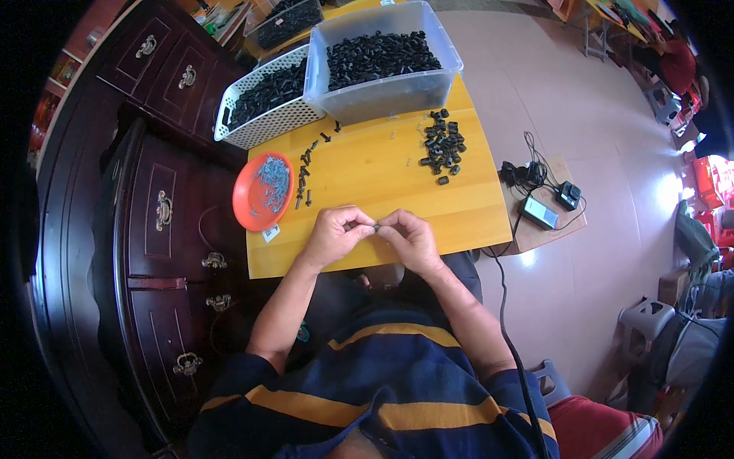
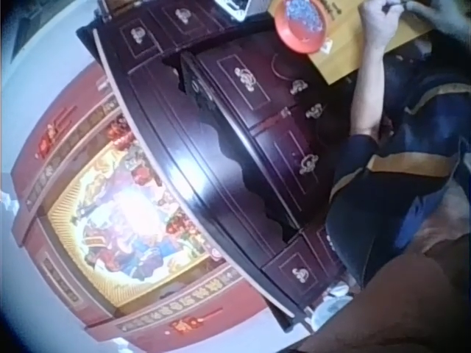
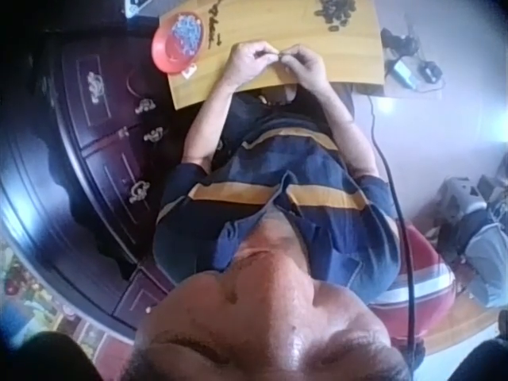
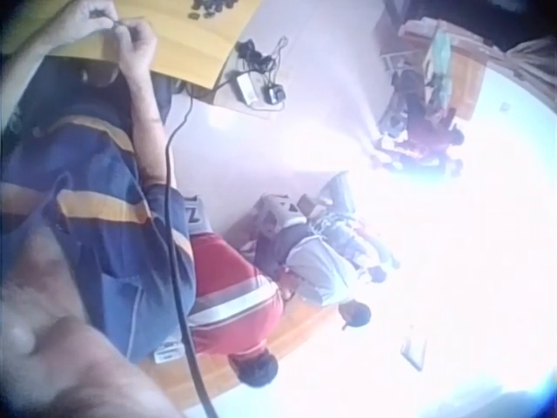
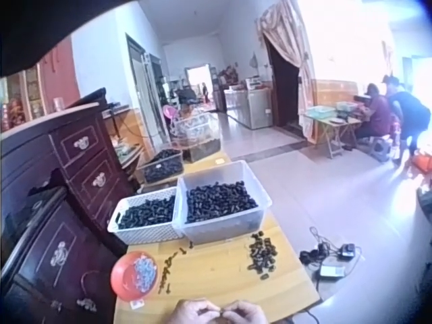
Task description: The person assembles small plastic parts by hand, inserting metal pins into them.
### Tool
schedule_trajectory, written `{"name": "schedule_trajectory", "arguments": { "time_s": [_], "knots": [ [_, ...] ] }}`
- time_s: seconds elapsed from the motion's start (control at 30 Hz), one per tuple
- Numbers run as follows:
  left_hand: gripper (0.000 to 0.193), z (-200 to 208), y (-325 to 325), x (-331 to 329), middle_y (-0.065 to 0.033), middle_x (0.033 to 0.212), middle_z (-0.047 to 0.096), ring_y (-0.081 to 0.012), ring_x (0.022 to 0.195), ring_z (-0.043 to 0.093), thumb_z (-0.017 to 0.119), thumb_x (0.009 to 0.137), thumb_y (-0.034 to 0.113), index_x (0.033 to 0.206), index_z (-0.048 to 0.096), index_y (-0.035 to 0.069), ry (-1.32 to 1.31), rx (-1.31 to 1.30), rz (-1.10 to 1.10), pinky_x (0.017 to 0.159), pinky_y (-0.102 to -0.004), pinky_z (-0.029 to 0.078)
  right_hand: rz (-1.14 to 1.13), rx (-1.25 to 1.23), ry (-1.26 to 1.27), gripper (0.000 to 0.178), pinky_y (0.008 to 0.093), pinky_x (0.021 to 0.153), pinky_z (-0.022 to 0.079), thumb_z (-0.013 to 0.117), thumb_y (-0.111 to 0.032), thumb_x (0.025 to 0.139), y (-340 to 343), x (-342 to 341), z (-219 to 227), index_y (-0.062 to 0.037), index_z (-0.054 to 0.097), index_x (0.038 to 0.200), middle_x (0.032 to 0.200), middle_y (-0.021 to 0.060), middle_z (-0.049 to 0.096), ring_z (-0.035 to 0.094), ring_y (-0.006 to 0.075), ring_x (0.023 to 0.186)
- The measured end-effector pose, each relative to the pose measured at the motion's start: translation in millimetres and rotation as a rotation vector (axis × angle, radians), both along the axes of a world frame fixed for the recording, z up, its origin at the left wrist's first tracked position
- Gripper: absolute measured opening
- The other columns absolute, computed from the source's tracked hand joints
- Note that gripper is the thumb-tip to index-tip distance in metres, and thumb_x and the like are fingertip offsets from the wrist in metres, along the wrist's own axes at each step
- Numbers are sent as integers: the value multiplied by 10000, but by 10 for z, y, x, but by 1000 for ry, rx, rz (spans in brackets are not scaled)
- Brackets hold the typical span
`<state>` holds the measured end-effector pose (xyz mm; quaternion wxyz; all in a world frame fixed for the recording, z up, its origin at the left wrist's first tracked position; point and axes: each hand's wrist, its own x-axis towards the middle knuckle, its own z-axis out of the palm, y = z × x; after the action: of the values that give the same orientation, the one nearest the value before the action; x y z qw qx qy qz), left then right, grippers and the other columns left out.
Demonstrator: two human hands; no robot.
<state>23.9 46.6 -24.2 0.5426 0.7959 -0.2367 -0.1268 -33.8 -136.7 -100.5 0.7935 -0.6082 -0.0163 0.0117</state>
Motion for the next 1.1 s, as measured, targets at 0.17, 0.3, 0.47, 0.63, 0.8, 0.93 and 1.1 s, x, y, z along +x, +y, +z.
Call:
{"name": "schedule_trajectory", "arguments": {
  "time_s": [0.17,0.3,0.47,0.63,0.8,0.93,1.1],
  "knots": [
    [82,-70,1,37,-28,844,711,-75,736,641,726,868,-33,948,740,-23,7,-33,-1,676,-233,521,-17,-87,59,76,204,736,483,681,-60,970,-8,24,133,-21,649,1026,882,-25,658,585,40,806],
    [132,-32,-71,47,-30,866,715,-80,761,652,723,877,-30,1008,733,-21,-61,-68,27,704,-247,537,-21,70,83,106,227,790,507,649,-88,994,-10,79,157,-9,648,1066,937,-3,669,612,72,846],
    [428,152,-174,-95,-122,1032,712,-190,880,705,781,819,-3,1226,648,3,-303,23,94,788,-314,573,-4,165,109,144,256,844,523,607,-112,1021,-51,59,126,-5,636,1113,996,23,678,633,98,896],
    [542,157,-252,-207,-144,1150,670,-318,1029,679,791,765,45,1273,605,38,-600,201,96,859,-386,568,5,414,196,159,258,862,517,596,-145,1031,-33,64,201,-36,631,1141,1038,23,673,634,105,931],
    [448,48,-256,-162,-121,1098,681,-310,973,687,787,752,56,1177,647,33,-794,222,155,820,-389,570,21,484,213,181,271,927,473,610,-171,1023,48,49,195,-27,661,1121,1045,28,686,618,111,994],
    [358,65,-231,-158,-140,1054,699,-322,943,700,797,782,59,1119,682,20,-744,218,140,811,-387,579,23,616,244,206,292,944,473,590,-187,1034,55,22,237,-15,671,1113,1056,41,687,620,130,991],
    [327,29,-188,-117,-133,1031,697,-310,926,693,757,799,71,1109,666,21,-751,169,113,786,-391,567,43,635,247,233,288,934,480,577,-192,1039,27,32,139,4,669,1126,1080,57,691,627,144,992]
  ]
}}
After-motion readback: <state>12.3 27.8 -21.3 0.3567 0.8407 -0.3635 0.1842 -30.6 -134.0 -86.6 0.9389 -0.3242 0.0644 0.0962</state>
